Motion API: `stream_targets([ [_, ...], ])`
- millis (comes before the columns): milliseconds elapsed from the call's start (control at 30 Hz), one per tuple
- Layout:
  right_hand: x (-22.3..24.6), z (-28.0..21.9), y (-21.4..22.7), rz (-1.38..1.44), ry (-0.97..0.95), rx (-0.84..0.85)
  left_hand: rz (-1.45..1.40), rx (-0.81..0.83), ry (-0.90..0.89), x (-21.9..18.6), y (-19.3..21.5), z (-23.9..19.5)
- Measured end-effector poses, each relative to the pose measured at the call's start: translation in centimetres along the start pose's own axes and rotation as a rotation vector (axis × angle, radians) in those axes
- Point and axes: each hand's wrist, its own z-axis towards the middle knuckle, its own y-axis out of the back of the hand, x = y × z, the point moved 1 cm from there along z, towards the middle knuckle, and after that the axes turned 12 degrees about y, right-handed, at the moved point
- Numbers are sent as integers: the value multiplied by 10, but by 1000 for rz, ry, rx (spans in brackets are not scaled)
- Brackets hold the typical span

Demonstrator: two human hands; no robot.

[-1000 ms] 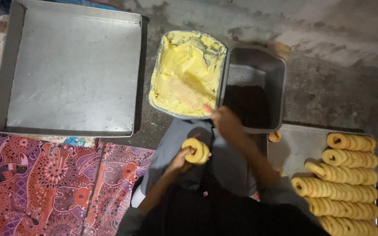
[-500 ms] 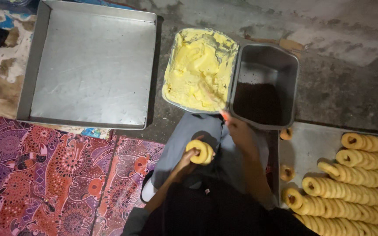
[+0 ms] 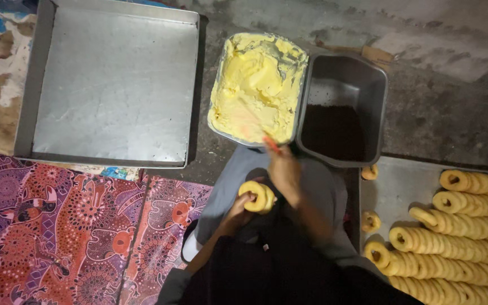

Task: The person fills ring-shaped pastries with a yellow cream using a small spatula, then dips the filled center into a dark granular topping and places them on a tray. The process is repeated for multiple pastries.

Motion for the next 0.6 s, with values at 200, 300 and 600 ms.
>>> stream_targets([
  [200,-6,-14,-12,197,-205,-220,21,-34,-5,1,0,0],
  [300,25,2,-16,161,-118,-189,-37,-31,-18,-3,2,-1],
  [600,60,109,77,172,407,-400,12,7,12,-11,-13,-6],
])
